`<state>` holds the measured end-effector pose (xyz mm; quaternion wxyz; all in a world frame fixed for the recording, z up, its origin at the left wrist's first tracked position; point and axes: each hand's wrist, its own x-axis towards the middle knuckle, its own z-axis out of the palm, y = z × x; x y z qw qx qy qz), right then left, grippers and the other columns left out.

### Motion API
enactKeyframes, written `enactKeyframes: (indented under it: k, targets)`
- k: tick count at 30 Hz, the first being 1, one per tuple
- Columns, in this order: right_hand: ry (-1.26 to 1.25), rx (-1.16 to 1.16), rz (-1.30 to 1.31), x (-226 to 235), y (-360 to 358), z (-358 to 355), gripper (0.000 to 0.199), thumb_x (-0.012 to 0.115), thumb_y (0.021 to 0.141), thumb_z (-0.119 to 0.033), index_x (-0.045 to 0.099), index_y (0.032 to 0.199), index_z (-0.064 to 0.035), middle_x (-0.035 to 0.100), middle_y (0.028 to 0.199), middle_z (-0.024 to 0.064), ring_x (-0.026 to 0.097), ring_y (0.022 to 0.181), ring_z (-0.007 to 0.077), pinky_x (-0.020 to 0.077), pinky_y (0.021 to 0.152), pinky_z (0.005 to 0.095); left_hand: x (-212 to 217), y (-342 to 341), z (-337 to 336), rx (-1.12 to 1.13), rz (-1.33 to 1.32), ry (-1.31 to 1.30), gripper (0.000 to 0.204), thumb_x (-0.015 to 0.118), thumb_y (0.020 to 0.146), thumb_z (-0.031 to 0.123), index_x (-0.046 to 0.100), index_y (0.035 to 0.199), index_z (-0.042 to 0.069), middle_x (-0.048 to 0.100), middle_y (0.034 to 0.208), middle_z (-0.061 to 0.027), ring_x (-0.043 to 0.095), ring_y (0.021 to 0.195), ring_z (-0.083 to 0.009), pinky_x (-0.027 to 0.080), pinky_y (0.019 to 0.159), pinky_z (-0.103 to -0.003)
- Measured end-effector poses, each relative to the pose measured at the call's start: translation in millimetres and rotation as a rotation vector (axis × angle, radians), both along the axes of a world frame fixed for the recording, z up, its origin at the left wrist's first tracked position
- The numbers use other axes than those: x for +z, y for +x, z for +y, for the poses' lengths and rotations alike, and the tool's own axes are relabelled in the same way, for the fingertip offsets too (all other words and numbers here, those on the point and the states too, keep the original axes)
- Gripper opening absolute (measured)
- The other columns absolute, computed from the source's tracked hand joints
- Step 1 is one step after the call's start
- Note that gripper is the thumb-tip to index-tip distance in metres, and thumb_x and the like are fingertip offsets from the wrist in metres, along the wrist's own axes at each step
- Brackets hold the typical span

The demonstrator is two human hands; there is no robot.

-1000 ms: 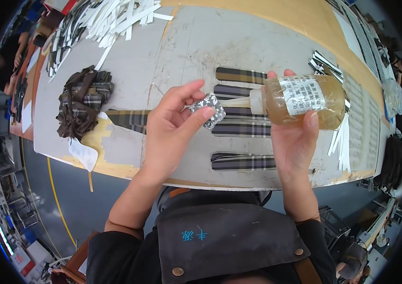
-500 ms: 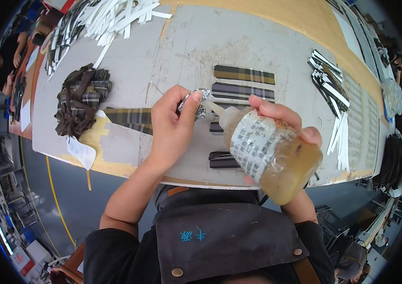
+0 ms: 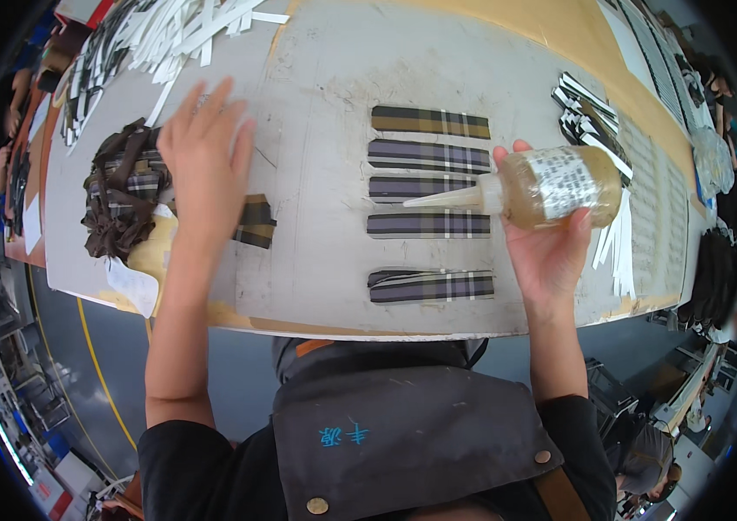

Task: Applying adhesive and internal lining strips to plaid fabric components at a workshop table.

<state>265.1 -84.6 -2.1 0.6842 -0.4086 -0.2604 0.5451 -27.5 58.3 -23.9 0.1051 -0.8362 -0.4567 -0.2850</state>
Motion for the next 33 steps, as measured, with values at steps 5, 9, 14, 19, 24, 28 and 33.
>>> enactKeyframes:
  k: [5, 9, 14, 19, 24, 28, 33]
  targets:
    - [0.041, -0.037, -0.132, 8.5, 14.2, 10.2, 0.084, 0.077, 0.076, -0.048, 0.037, 0.144, -0.0183, 0.036, 0.148, 0.0208, 0.038, 0.136, 0.0395, 0.0411, 0.107, 0.0432, 6.0, 61.4, -106.3, -0.541, -0.252, -0.441, 0.024, 0.069, 0.081, 0.005, 0.065, 0.102, -0.004, 0.063, 0.112, -0.0172, 0.061, 0.104, -0.0332, 0.050, 0.089, -0.041]
    - [0.047, -0.025, -0.357, 14.7, 6.7, 12.8, 0.084, 0.076, 0.077, -0.033, 0.033, 0.144, -0.0087, 0.039, 0.144, 0.0262, 0.042, 0.134, 0.0367, 0.0397, 0.109, 0.0456, 3.6, 92.6, -140.6, -0.511, -0.096, -0.529, 0.041, 0.072, 0.080, 0.020, 0.062, 0.111, -0.005, 0.053, 0.129, -0.0217, 0.051, 0.119, -0.0367, 0.042, 0.101, -0.049]
    - [0.124, 0.083, -0.503, 14.7, -3.1, 13.5, 0.073, 0.078, 0.072, -0.003, 0.041, 0.134, 0.0059, 0.057, 0.127, 0.0194, 0.060, 0.113, 0.0244, 0.0502, 0.095, 0.0349, -7.8, 100.4, -147.3, -0.451, -0.020, -0.546, 0.053, 0.070, 0.082, 0.030, 0.058, 0.118, -0.007, 0.048, 0.132, -0.0241, 0.045, 0.124, -0.0392, 0.034, 0.105, -0.057]
    - [0.082, 0.113, -0.762, 8.5, -15.0, 17.3, 0.072, 0.085, 0.069, -0.008, 0.043, 0.127, 0.0046, 0.059, 0.117, 0.0130, 0.062, 0.103, 0.0191, 0.0529, 0.086, 0.0319, -12.6, 104.8, -150.1, -0.444, 0.016, -0.507, 0.054, 0.061, 0.088, 0.035, 0.058, 0.117, -0.011, 0.051, 0.128, -0.0278, 0.046, 0.122, -0.0415, 0.031, 0.105, -0.062]
    - [0.132, 0.178, -0.795, 5.6, -26.9, 20.4, 0.069, 0.078, 0.074, -0.007, 0.043, 0.132, 0.0054, 0.056, 0.129, 0.0206, 0.057, 0.114, 0.0250, 0.0487, 0.095, 0.0360, -11.2, 106.3, -150.7, -0.446, 0.000, -0.512, 0.054, 0.062, 0.087, 0.035, 0.059, 0.115, -0.010, 0.052, 0.125, -0.0280, 0.045, 0.121, -0.0423, 0.033, 0.103, -0.063]
    - [0.199, 0.218, -0.908, 5.2, -23.5, 23.1, 0.068, 0.077, 0.075, -0.005, 0.042, 0.133, 0.0056, 0.056, 0.129, 0.0205, 0.057, 0.115, 0.0253, 0.0482, 0.097, 0.0368, -11.3, 105.9, -151.9, -0.444, -0.016, -0.495, 0.053, 0.063, 0.085, 0.035, 0.061, 0.113, -0.010, 0.052, 0.124, -0.0277, 0.045, 0.121, -0.0424, 0.034, 0.102, -0.063]
    - [0.215, 0.243, -0.916, 4.4, -23.8, 23.6, 0.067, 0.077, 0.076, -0.005, 0.042, 0.133, 0.0055, 0.055, 0.130, 0.0205, 0.056, 0.116, 0.0252, 0.0477, 0.097, 0.0365, -9.5, 105.3, -151.3, -0.449, 0.006, -0.499, 0.053, 0.064, 0.084, 0.035, 0.062, 0.112, -0.010, 0.053, 0.123, -0.0272, 0.046, 0.120, -0.0419, 0.035, 0.102, -0.062]
